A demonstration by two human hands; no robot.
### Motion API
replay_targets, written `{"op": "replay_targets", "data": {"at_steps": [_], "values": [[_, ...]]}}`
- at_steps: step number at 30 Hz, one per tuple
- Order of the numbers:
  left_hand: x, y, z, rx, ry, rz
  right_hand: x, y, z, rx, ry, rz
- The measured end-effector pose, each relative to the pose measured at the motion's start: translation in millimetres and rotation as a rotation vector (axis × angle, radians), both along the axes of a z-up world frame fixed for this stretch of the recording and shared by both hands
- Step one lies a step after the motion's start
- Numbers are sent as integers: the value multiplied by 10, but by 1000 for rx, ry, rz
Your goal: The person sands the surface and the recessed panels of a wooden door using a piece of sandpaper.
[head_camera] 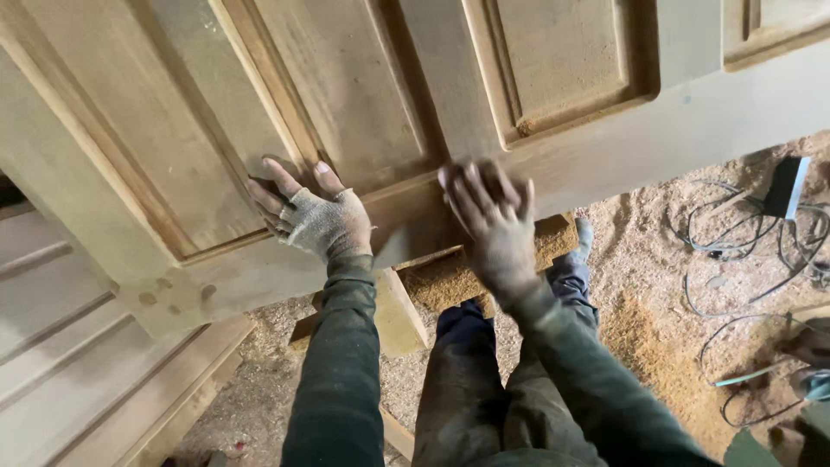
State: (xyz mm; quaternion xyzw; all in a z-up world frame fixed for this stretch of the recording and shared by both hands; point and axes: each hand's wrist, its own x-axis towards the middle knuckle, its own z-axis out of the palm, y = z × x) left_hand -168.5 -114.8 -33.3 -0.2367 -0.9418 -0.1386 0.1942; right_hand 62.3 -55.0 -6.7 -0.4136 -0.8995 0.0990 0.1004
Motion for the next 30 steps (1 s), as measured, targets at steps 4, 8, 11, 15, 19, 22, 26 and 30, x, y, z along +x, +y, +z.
{"op": "replay_targets", "data": {"at_steps": [4, 8, 11, 15, 19, 22, 26, 30], "values": [[-6, -63, 79, -28, 23, 38, 88, -136, -8, 75, -123, 63], [7, -49, 66, -42, 8, 18, -308, 507, 45, -58, -51, 40], [13, -64, 56, -15, -8, -4, -57, 200, 303, -111, -117, 50], [2, -24, 82, -2, 2, 30, 364, -200, 57, -93, -86, 89], [22, -21, 71, 0, -9, 16, -124, 356, -139, 45, -27, 50], [-4, -47, 73, -9, 1, -10, -164, 354, -40, 17, -12, 32], [29, -20, 104, -5, -6, 6, 460, -381, 140, 90, -4, 69], [-8, -13, -7, -30, 16, 12, 159, -46, -50, 111, -9, 61]]}}
